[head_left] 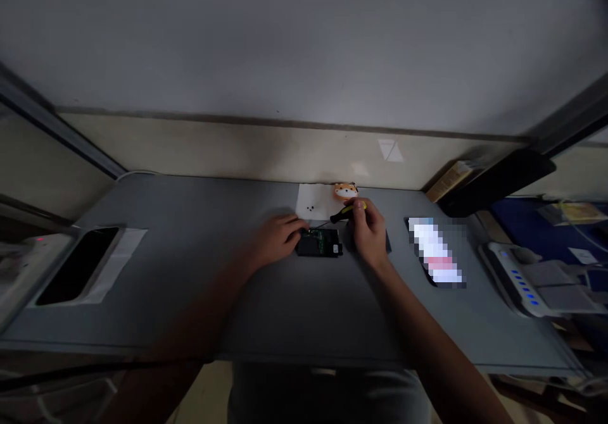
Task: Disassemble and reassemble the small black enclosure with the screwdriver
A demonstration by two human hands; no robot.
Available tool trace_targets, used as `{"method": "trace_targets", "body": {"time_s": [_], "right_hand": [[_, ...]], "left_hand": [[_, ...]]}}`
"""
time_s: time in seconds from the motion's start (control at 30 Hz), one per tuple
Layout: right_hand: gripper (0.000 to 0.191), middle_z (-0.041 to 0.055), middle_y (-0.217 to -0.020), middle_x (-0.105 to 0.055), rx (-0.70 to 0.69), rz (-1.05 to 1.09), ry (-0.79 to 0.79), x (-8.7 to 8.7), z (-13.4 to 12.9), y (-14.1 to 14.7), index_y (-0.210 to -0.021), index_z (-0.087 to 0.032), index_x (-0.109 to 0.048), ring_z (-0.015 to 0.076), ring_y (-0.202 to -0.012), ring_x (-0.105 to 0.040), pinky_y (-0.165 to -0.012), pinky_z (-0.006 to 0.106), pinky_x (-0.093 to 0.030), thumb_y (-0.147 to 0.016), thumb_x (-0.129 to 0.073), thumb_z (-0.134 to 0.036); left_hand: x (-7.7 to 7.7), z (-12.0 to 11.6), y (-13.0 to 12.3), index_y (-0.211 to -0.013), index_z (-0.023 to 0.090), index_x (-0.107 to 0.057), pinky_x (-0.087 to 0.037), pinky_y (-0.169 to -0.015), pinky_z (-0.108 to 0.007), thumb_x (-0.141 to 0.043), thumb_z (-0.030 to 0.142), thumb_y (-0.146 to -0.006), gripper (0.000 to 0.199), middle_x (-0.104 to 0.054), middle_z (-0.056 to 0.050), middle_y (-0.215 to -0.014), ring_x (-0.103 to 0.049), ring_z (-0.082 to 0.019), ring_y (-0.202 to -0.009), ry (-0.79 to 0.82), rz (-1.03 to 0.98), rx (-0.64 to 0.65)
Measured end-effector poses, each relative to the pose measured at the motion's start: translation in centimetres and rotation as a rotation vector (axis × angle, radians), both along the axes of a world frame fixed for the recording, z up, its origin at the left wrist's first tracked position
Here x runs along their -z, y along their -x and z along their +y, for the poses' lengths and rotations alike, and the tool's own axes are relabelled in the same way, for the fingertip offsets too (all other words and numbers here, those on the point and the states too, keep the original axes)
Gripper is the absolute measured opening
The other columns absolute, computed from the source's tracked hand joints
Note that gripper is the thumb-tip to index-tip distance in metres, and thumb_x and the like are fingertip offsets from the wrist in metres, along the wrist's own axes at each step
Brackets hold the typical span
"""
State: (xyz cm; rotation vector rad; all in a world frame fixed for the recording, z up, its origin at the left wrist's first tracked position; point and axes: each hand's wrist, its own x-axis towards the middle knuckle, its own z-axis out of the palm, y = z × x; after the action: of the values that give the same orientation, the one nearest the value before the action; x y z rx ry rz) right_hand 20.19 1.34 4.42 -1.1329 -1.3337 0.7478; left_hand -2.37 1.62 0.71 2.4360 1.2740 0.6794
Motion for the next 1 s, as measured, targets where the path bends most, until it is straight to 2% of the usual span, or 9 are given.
{"method": "trace_targets", "body": {"time_s": [0.3, 0.5, 0.63, 0.87, 0.93, 1.0], "right_hand": [[0.044, 0.0024, -0.078, -0.068, -0.029, -0.093, -0.035, -0.4, -0.7, 0.1, -0.088, -0.024, -0.066, 0.0183, -0.072, -0.06, -0.068, 0.033, -0.048, -0.095, -0.053, -0.066], [0.04, 0.0006, -0.072, -0.065, -0.042, -0.145, -0.043, -0.5, -1.0, 0.9, -0.09, -0.025, -0.068, 0.0163, -0.064, -0.054, -0.061, 0.031, -0.043, -0.095, -0.055, -0.062], [0.036, -0.0002, -0.071, -0.063, -0.082, -0.209, -0.086, -1.3, 0.0, 1.8, -0.088, -0.023, -0.066, 0.0152, -0.063, -0.053, -0.061, 0.03, -0.042, -0.096, -0.057, -0.057], [0.031, -0.0032, -0.064, -0.056, -0.329, -0.421, -0.119, -3.9, 2.7, 3.4, -0.078, -0.024, -0.055, 0.0134, -0.061, -0.051, -0.062, 0.029, -0.038, -0.099, -0.056, -0.047], [0.032, -0.0039, -0.062, -0.055, -0.347, -0.428, -0.127, -4.0, 2.9, 3.5, -0.078, -0.024, -0.054, 0.0129, -0.06, -0.05, -0.061, 0.029, -0.037, -0.099, -0.056, -0.047], [0.033, -0.0042, -0.062, -0.054, -0.304, -0.399, -0.125, -3.5, 2.9, 3.5, -0.077, -0.024, -0.054, 0.013, -0.06, -0.049, -0.061, 0.029, -0.037, -0.099, -0.058, -0.048]], "left_hand": [[-0.2, -0.1, -0.3, -0.106, 0.025, -0.075, -0.057, -0.091, -0.037, -0.05, 0.012, -0.093, 0.031, -0.075, -0.004, -0.102, -0.071, -0.022, -0.096, 0.009, -0.002, -0.002], [-0.2, -0.2, -0.4, -0.105, 0.026, -0.074, -0.058, -0.09, -0.037, -0.05, 0.01, -0.091, 0.032, -0.076, -0.003, -0.103, -0.072, -0.022, -0.097, -0.017, 0.005, -0.02], [-0.4, -0.2, -0.6, -0.106, 0.025, -0.074, -0.057, -0.092, -0.036, -0.051, 0.009, -0.091, 0.032, -0.076, -0.003, -0.104, -0.072, -0.022, -0.098, -0.002, 0.019, -0.013], [-0.6, -0.2, -0.6, -0.104, 0.023, -0.072, -0.055, -0.091, -0.035, -0.051, 0.01, -0.093, 0.028, -0.074, -0.003, -0.1, -0.07, -0.022, -0.096, -0.004, 0.047, -0.008], [-0.4, -0.1, -0.5, -0.104, 0.023, -0.072, -0.055, -0.091, -0.035, -0.051, 0.01, -0.093, 0.026, -0.074, -0.003, -0.1, -0.07, -0.022, -0.096, -0.011, 0.06, 0.009], [-0.3, -0.1, -0.5, -0.104, 0.023, -0.071, -0.055, -0.091, -0.036, -0.051, 0.011, -0.093, 0.026, -0.074, -0.004, -0.1, -0.07, -0.023, -0.096, -0.009, 0.074, 0.018]]}}
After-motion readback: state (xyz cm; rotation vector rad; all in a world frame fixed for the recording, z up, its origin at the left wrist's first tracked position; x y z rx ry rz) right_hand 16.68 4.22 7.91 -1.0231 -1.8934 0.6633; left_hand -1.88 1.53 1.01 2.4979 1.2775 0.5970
